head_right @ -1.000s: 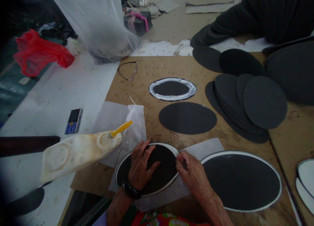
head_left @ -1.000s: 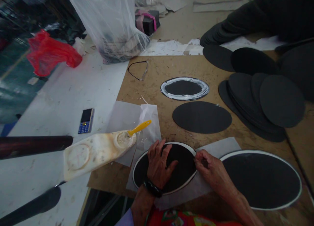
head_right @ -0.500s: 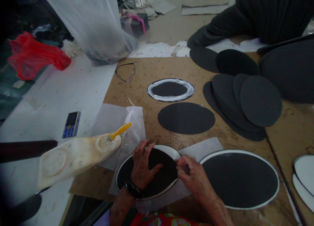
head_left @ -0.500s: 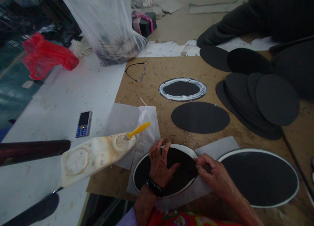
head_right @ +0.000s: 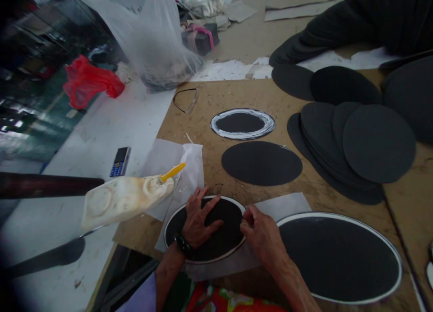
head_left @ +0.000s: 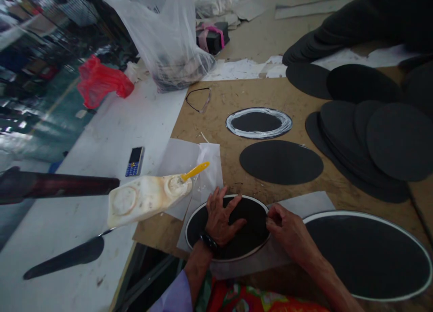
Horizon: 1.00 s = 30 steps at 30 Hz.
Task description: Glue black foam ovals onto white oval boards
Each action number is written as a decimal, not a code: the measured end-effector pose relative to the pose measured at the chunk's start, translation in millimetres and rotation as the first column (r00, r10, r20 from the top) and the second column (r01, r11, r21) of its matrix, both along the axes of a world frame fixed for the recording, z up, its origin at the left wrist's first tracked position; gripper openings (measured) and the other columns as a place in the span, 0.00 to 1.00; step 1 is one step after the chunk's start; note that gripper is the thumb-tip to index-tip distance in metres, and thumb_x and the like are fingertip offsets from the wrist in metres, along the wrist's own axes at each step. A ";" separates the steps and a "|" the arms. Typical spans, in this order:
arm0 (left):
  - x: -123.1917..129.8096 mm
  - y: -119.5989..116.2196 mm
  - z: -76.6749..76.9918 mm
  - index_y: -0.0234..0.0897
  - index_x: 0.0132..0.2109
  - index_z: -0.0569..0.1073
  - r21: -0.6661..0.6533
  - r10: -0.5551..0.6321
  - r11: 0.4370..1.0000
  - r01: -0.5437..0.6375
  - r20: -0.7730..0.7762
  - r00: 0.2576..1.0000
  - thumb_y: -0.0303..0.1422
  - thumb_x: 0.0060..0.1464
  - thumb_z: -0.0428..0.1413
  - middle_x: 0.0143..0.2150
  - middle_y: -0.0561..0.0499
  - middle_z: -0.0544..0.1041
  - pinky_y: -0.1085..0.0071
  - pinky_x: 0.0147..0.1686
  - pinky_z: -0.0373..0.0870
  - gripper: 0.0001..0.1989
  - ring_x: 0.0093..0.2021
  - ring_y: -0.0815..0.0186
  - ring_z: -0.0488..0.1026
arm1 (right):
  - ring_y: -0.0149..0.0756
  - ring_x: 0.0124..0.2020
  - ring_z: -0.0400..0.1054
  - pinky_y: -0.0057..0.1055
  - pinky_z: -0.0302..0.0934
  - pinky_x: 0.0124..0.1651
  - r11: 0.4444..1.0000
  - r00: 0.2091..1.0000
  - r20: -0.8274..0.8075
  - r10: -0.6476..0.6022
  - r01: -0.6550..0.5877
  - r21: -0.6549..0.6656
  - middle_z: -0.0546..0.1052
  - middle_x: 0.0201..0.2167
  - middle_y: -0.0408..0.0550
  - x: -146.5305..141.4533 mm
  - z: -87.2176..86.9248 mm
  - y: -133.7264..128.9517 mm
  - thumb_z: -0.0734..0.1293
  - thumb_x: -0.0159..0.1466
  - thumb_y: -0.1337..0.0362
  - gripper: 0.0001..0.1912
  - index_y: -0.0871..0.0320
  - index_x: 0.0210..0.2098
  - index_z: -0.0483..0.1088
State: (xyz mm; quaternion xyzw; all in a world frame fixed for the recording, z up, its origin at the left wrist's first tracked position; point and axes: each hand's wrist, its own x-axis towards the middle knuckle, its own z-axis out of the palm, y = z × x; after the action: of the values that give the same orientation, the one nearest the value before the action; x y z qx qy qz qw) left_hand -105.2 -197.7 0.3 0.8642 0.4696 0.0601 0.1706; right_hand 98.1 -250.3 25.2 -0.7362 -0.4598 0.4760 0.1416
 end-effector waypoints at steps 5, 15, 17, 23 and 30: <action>3.3 -1.4 1.0 0.48 0.58 0.62 0.004 0.000 1.000 0.000 -0.025 1.000 0.40 0.47 0.59 0.63 0.41 0.48 0.42 0.56 0.47 0.30 0.64 0.45 0.44 | 0.32 0.23 0.62 0.28 0.46 0.27 0.998 0.987 0.147 0.069 -0.067 -0.022 0.68 0.20 0.39 -1.9 1.0 4.5 0.57 0.56 0.65 0.03 0.54 0.26 0.60; 3.0 -2.7 1.4 0.51 0.57 0.64 -0.039 0.038 0.999 -0.036 0.052 0.998 0.42 0.47 0.58 0.63 0.43 0.49 0.43 0.57 0.45 0.28 0.64 0.45 0.44 | 0.32 0.23 0.62 0.27 0.46 0.27 0.994 0.975 0.196 0.108 -0.102 -0.043 0.67 0.19 0.39 -5.3 -1.7 4.5 0.58 0.52 0.68 0.03 0.54 0.25 0.57; 3.0 -3.1 0.8 0.51 0.57 0.64 -0.043 0.043 0.998 -0.041 0.056 0.998 0.42 0.47 0.58 0.63 0.43 0.50 0.43 0.58 0.45 0.28 0.64 0.45 0.44 | 0.32 0.24 0.62 0.26 0.47 0.28 0.994 0.974 0.199 0.110 -0.103 -0.046 0.68 0.20 0.40 -6.7 -1.3 4.2 0.58 0.53 0.68 0.03 0.54 0.25 0.57; 4.1 -3.9 1.4 0.51 0.58 0.63 -0.034 0.046 0.998 -0.044 0.055 0.997 0.43 0.46 0.58 0.64 0.43 0.50 0.43 0.58 0.44 0.30 0.64 0.45 0.44 | 0.32 0.25 0.64 0.26 0.46 0.27 0.990 0.952 0.277 0.129 -0.106 -0.095 0.71 0.21 0.41 -7.6 1.3 6.9 0.58 0.54 0.68 0.03 0.55 0.26 0.61; 6.3 -3.2 3.6 0.51 0.57 0.64 -0.032 0.066 0.997 -0.065 0.049 0.997 0.41 0.44 0.59 0.63 0.43 0.51 0.44 0.59 0.44 0.31 0.64 0.45 0.44 | 0.33 0.26 0.66 0.27 0.44 0.27 0.985 0.933 0.332 0.140 -0.096 -0.144 0.73 0.23 0.42 -7.1 10.9 8.9 0.59 0.55 0.66 0.04 0.54 0.27 0.65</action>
State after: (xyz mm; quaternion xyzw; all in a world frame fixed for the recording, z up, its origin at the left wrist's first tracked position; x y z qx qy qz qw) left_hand -99.0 -200.9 3.9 0.8438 0.4942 0.0799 0.1934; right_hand 91.0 -241.5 36.1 -0.7860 -0.4898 0.3769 -0.0157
